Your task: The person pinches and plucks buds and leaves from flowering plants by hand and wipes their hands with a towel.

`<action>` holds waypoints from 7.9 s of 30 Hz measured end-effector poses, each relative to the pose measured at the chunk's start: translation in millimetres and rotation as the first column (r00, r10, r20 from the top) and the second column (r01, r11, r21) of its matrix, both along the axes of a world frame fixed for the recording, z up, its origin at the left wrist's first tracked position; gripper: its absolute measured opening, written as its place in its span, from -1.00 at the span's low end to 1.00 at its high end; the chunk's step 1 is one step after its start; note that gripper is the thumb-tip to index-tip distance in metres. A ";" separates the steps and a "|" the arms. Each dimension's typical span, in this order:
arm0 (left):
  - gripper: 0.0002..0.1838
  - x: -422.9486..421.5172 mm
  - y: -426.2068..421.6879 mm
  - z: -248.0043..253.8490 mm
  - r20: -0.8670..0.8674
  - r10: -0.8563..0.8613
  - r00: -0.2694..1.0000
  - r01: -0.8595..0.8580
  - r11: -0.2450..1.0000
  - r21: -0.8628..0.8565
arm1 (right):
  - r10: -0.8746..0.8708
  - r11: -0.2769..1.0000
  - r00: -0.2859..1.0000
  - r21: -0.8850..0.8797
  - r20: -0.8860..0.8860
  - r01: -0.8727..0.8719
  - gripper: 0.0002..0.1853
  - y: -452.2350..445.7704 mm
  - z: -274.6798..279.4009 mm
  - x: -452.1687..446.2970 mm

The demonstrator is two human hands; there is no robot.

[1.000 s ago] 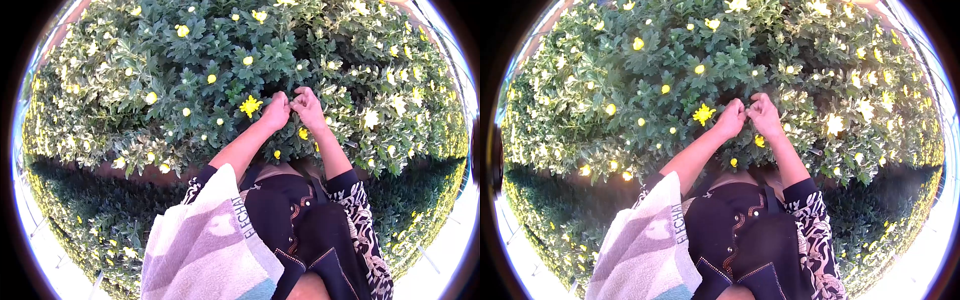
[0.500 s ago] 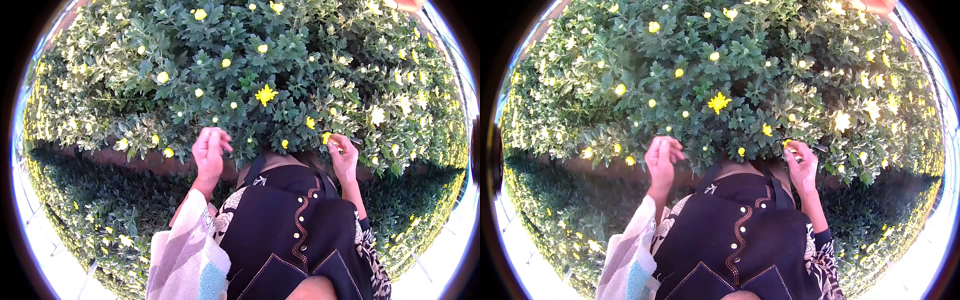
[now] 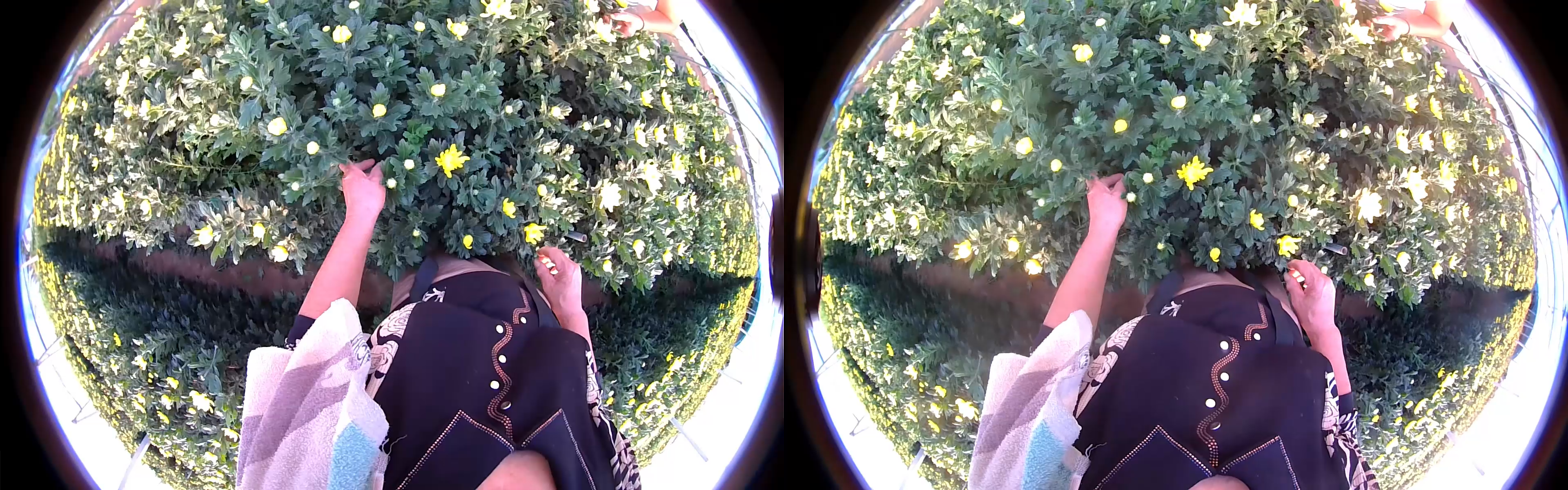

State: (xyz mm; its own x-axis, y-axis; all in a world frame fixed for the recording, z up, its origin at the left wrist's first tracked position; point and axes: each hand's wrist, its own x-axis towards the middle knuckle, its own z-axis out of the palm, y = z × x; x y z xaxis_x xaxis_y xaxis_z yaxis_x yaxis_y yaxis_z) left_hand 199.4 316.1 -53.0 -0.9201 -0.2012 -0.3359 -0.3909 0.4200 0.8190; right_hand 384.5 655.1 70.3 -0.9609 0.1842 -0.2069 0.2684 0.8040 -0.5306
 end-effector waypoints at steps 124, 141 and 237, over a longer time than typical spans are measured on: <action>-0.78 -51.1 96.4 260.2 -0.750 -0.207 0.628 0.444 0.887 0.127 | 0.532 0.149 0.556 -0.576 -0.638 -0.804 -0.71 -113.7 191.9 -61.4; -0.26 215.9 44.4 181.3 0.034 0.436 0.899 -0.167 0.270 0.948 | -0.255 0.542 0.861 -0.802 -0.440 -0.249 -0.89 24.9 154.8 -86.6; 0.06 -64.9 -467.5 -84.5 0.044 0.973 0.228 -0.965 0.231 -0.121 | -0.267 0.946 0.711 0.036 0.650 0.322 -0.75 7.4 -37.7 110.8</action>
State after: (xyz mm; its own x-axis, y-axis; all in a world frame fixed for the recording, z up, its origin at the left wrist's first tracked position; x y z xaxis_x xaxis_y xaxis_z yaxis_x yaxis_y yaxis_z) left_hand 134.5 -151.4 -137.4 0.0277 -0.9365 -0.3496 -0.5989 -0.2956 0.7443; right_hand 495.3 662.5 32.6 -0.4946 0.3928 -0.7753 0.7814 0.5916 -0.1988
